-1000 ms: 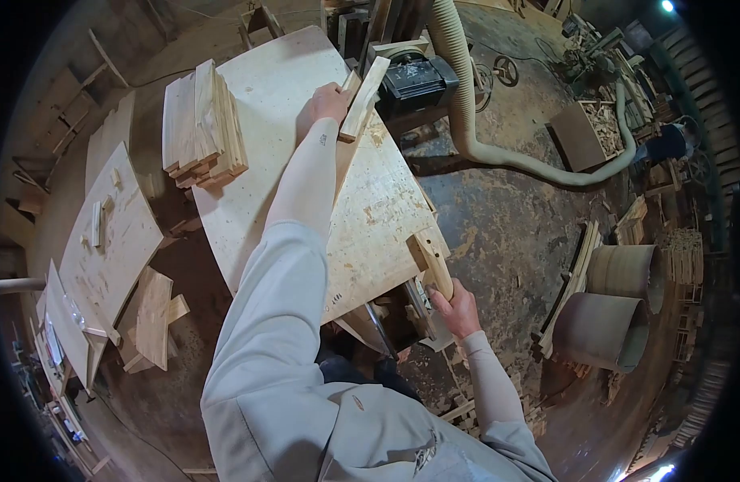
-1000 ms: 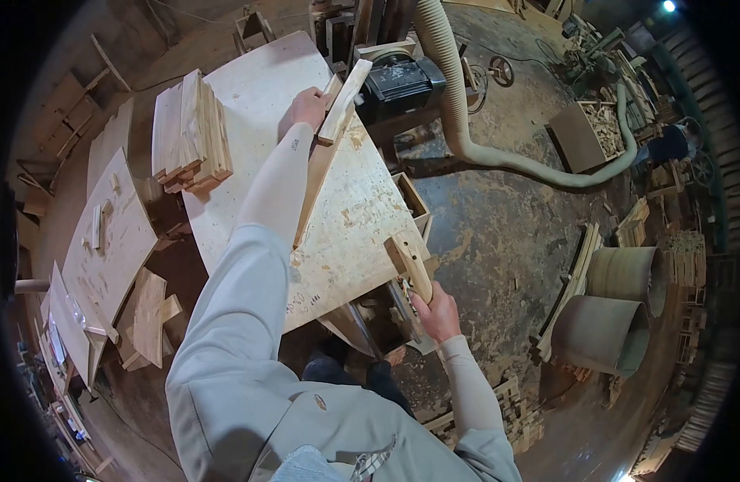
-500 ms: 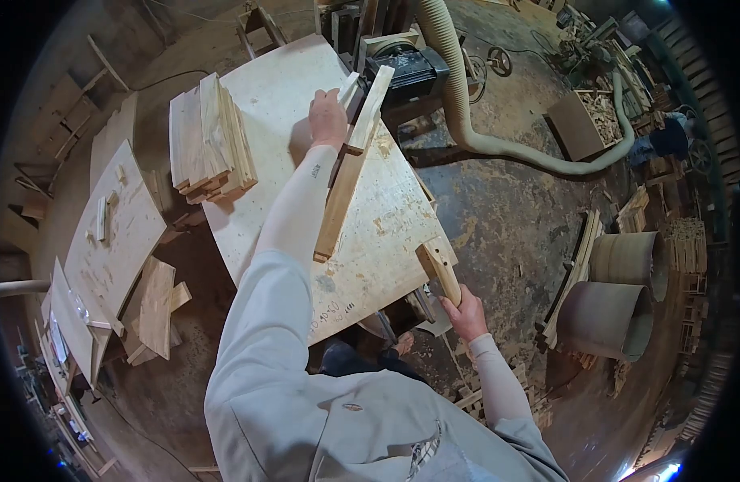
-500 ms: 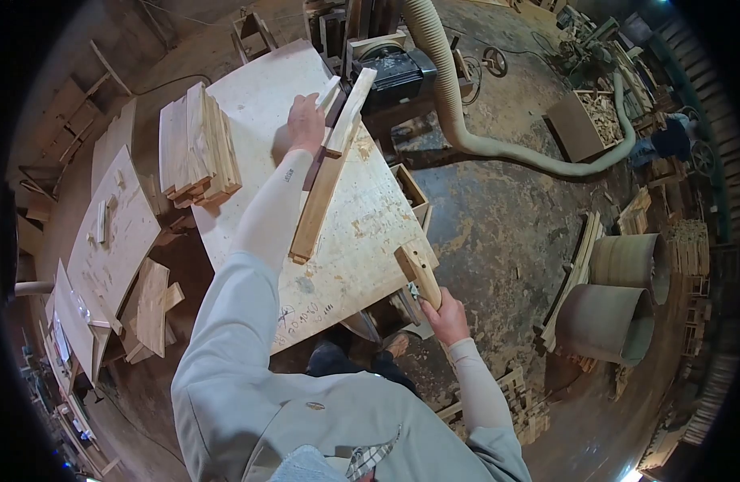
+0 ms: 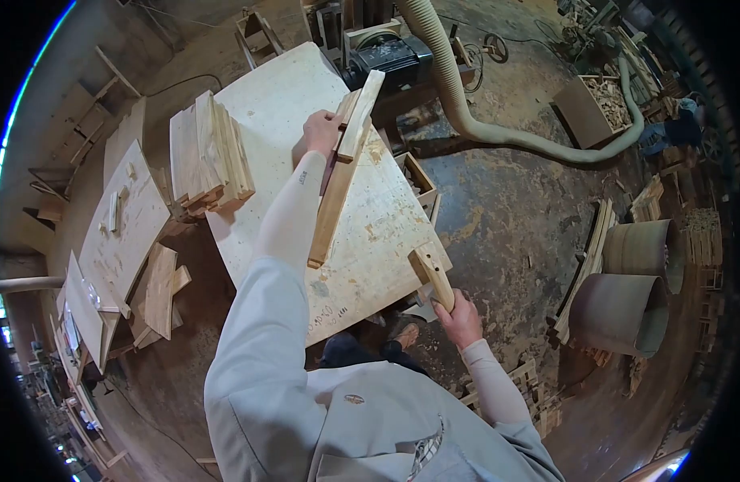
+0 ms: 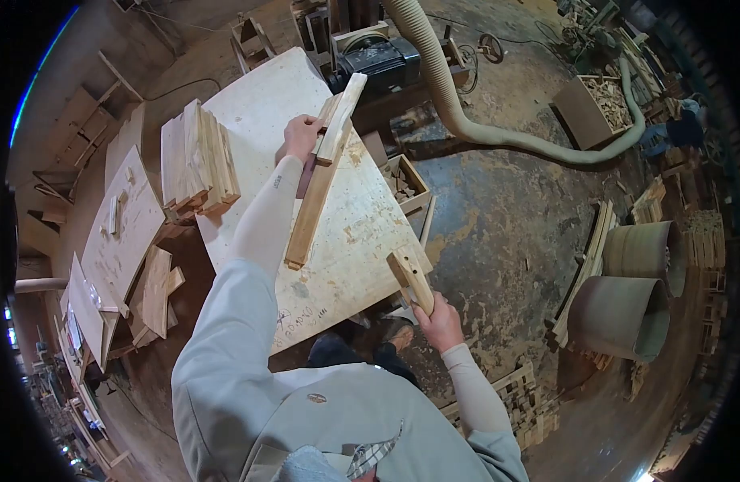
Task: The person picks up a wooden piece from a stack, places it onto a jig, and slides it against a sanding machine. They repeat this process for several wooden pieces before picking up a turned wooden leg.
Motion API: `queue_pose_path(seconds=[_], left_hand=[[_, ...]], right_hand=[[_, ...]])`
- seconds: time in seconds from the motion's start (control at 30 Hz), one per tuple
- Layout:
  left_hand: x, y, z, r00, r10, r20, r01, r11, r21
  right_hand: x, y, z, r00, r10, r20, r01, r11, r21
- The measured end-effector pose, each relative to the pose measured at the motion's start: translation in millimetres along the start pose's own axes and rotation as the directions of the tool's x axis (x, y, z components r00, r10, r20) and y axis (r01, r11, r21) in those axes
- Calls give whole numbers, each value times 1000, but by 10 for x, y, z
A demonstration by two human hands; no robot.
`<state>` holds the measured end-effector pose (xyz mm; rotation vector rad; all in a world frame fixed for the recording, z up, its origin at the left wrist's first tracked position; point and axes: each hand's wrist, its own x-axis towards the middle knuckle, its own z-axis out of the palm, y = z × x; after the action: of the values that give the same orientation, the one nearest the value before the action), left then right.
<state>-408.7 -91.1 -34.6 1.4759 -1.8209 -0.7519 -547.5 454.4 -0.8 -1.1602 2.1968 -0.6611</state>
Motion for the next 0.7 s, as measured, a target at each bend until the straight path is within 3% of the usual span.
queue_pose_path(seconds=[0.1,0.17,0.27,0.7], left_hand=[[160,48,105,999,-45,-25,44,998,-37],[236,140,140,986,-168,23,170,976,-138],[329,91,273,988,-140,-70,133,987,-88],[271,238,190,980,-191,-51,178,964,-196]], right_hand=[[-1,19,-13,1000,-6,21,6,999,32],[11,13,-22,1000,-11,27,10,999,31],[22,19,-3,1000,-7,24,7,1000,22],[100,223,240,998,-62,-3,62,997,36]])
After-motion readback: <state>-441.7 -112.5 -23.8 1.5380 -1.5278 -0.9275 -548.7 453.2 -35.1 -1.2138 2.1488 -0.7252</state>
